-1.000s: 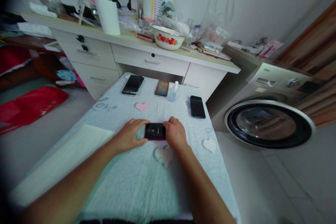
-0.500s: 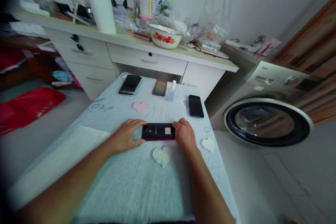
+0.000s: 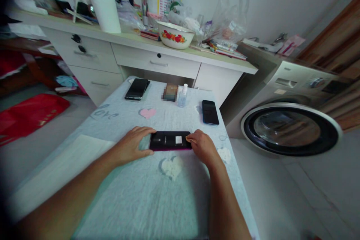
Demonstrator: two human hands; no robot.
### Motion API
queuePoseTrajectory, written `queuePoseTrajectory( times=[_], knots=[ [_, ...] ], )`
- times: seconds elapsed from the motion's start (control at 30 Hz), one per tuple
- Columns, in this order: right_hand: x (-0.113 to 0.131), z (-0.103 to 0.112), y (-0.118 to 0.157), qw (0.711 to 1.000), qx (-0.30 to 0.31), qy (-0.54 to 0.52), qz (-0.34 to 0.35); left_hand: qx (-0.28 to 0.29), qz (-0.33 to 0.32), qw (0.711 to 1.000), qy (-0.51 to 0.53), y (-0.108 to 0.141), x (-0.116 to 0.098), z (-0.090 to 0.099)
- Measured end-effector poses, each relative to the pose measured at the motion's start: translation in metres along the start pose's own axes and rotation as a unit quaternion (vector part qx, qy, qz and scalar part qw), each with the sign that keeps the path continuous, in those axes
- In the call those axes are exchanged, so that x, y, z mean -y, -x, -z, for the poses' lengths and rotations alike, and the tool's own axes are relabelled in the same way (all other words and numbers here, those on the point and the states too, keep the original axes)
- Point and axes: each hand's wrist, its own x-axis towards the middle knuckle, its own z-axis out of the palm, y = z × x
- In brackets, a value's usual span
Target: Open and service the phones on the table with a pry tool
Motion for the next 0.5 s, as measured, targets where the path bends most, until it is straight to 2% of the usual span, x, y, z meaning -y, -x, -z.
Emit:
queuePoseTrajectory(
  times=[0.2,0.5],
  knots=[
    [0.003,0.012,0.005,0.999,0.026,-0.036,-0.014,-0.002,0.006,1.0,0.001,-0.001,-0.003,0.002],
    [-0.002,0.017,0.012,0.99,0.074,-0.12,-0.022,-0.012,-0.003,1.0,-0.009,0.0,0.0,0.0]
  ],
)
